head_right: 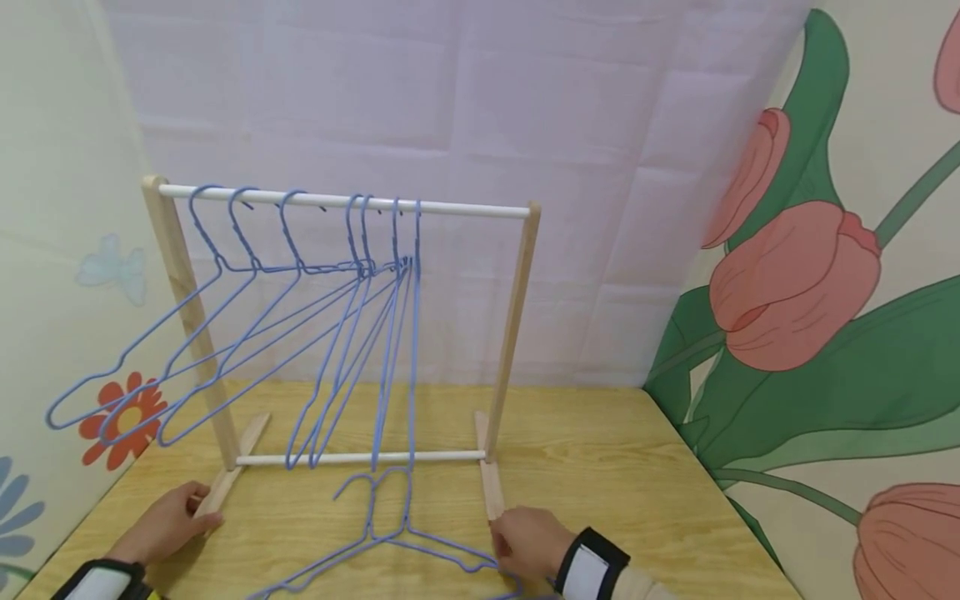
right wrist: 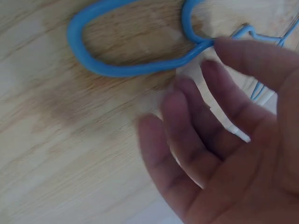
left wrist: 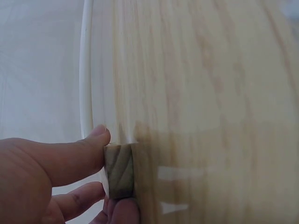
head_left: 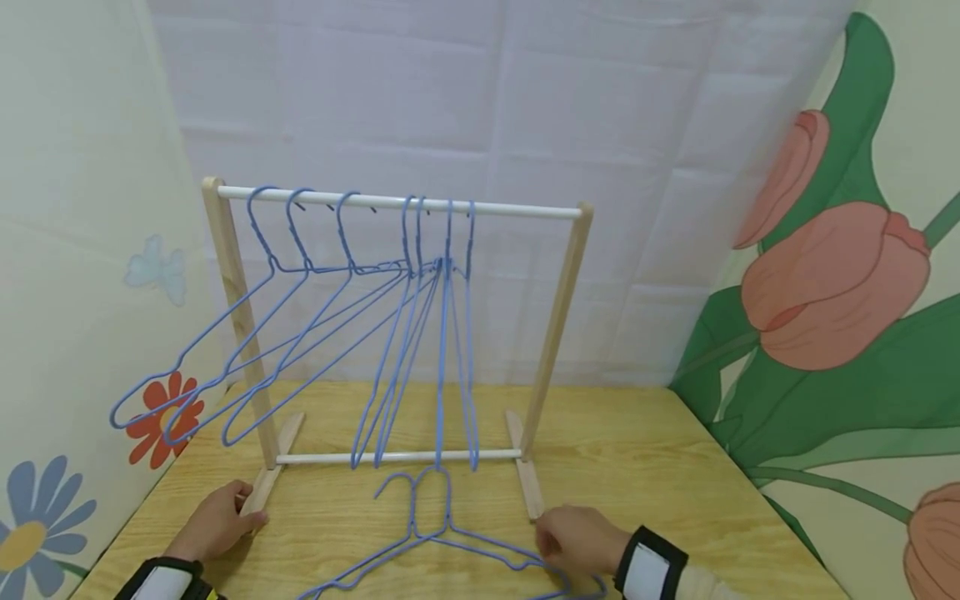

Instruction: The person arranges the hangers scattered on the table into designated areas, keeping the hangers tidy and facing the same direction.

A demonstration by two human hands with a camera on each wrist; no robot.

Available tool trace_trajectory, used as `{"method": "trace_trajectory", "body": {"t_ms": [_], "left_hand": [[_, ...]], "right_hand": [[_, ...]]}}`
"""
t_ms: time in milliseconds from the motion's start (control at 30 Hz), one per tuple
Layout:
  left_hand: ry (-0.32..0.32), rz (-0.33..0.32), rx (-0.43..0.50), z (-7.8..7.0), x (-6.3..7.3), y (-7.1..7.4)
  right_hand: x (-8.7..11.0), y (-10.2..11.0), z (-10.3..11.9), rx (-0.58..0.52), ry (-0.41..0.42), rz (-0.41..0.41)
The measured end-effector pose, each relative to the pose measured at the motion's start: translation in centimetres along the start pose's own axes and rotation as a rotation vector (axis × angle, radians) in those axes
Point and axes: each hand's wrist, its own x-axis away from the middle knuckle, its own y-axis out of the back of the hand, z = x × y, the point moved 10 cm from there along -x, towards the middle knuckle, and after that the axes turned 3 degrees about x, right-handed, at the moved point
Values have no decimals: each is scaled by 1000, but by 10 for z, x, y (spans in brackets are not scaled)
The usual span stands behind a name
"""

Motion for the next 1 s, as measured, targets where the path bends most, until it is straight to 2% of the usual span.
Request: {"method": "trace_trajectory", "body": {"t_ms": [167,300,367,467,600,800,933,1000], "left_hand": [[-11,-6,-2,-2,1,2],[-22,-10,2,-3,2,2],[-25,-10,7,-3,3,2],[-27,-13,11,-3,2,2],[-17,-12,15,-2,1,2],[8,-1,14,2,-1,1],[23,5,18,4,-2,-1],[25,5,24,4,-2,-1]], "right_hand": [[4,-7,-6,-32,-8,81],[3,-14,-13,-85,51,92],[-3,-28,-28,-98,93,108],[-20,-60,-64,-116,142,152],[-37,-93,-102,-128,165,224],[-37,-96,-106,-121,175,260],[-32,-96,-107,-182,124,323],[-25,-91,-98,-232,107,362]]}}
